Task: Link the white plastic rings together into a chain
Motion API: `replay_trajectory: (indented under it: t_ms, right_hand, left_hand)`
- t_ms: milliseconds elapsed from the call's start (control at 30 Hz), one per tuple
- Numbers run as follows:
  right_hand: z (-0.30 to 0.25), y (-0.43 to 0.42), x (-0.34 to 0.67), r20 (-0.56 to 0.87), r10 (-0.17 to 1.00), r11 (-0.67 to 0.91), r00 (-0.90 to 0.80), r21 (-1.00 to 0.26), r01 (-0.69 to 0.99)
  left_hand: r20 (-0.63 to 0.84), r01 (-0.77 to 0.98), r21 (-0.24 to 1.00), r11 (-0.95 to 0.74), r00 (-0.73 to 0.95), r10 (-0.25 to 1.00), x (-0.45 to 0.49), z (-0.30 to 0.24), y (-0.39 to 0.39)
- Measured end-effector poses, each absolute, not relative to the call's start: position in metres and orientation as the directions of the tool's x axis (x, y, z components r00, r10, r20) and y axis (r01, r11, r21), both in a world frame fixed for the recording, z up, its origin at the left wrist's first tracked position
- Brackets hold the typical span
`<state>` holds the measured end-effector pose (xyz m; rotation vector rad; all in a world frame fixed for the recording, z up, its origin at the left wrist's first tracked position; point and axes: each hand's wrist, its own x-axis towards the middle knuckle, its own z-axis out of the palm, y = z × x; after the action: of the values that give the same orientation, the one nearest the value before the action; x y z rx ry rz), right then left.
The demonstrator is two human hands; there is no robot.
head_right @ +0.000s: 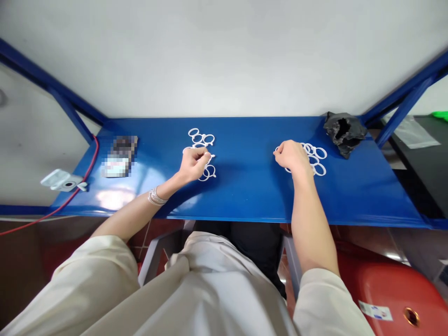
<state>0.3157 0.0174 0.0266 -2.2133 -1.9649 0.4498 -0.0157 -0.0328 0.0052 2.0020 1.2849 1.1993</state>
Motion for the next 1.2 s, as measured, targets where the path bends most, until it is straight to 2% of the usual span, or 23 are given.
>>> replay_trajectory:
  t_ms: [67, 133, 200, 267, 333, 433, 533, 667, 767, 867, 933, 1000, 1100, 1200]
  right_hand:
    - [0.025, 0.018, 0.309, -0.063, 0.996, -0.082, 0.063, -0.372, 0.924]
    - [0.021, 0.017, 0.300, 0.006, 1.000, -0.002, 0.006, -0.546, 0.838]
    - [0.018, 0.014, 0.285, 0.026, 0.998, 0.061, -0.065, -0.778, 0.625]
    - [0.015, 0.007, 0.265, -0.009, 0.991, 0.037, -0.135, -0.942, 0.334]
    - [0.014, -0.002, 0.245, -0.055, 0.978, -0.034, -0.200, -0.994, 0.107]
    - [0.015, -0.015, 0.220, -0.086, 0.956, -0.110, -0.279, -0.991, -0.072]
    - [0.016, -0.022, 0.207, -0.095, 0.938, -0.159, -0.334, -0.972, -0.170]
    - [0.016, -0.024, 0.207, -0.090, 0.925, -0.171, -0.369, -0.966, -0.194]
    - [0.017, -0.026, 0.210, -0.025, 0.910, -0.067, -0.414, -0.994, -0.088]
    - [0.017, -0.031, 0.209, 0.026, 0.896, 0.066, -0.444, -0.995, 0.075]
    - [0.016, -0.035, 0.204, 0.025, 0.890, 0.092, -0.455, -0.988, 0.127]
    - [0.014, -0.038, 0.196, -0.005, 0.879, 0.027, -0.476, -0.998, 0.061]
    - [0.013, -0.043, 0.184, -0.074, 0.859, -0.189, -0.507, -0.966, -0.179]
    - [0.012, -0.045, 0.178, -0.102, 0.853, -0.289, -0.512, -0.909, -0.301]
  left_hand:
    - [0.427, 0.569, 0.675, -0.470, 0.218, 0.878, -0.017, 0.006, -0.030]
    - [0.424, 0.694, 0.553, -0.461, 0.242, 0.873, -0.017, 0.007, -0.029]
    - [0.399, 0.823, 0.414, -0.389, 0.220, 0.890, -0.016, 0.008, -0.029]
    - [0.370, 0.900, 0.300, -0.316, 0.195, 0.908, -0.015, 0.009, -0.032]
    - [0.360, 0.916, 0.244, -0.318, 0.218, 0.907, -0.014, 0.012, -0.037]
    - [0.384, 0.846, 0.236, -0.479, 0.372, 0.845, -0.012, 0.015, -0.044]
    - [0.418, 0.679, 0.314, -0.663, 0.528, 0.739, -0.007, 0.014, -0.046]
    - [0.448, 0.489, 0.500, -0.715, 0.561, 0.696, -0.003, 0.007, -0.045]
    - [0.423, 0.346, 0.663, -0.664, 0.558, 0.714, -0.002, 0.007, -0.044]
    - [0.356, 0.235, 0.804, -0.546, 0.545, 0.759, -0.001, 0.013, -0.046]
    - [0.299, 0.177, 0.874, -0.454, 0.540, 0.787, 0.000, 0.016, -0.047]
    - [0.239, 0.124, 0.926, -0.356, 0.535, 0.810, 0.001, 0.018, -0.047]
    - [0.186, 0.030, 0.971, -0.236, 0.523, 0.832, 0.001, 0.016, -0.047]
    - [0.188, -0.019, 0.977, -0.210, 0.529, 0.827, 0.000, 0.013, -0.047]
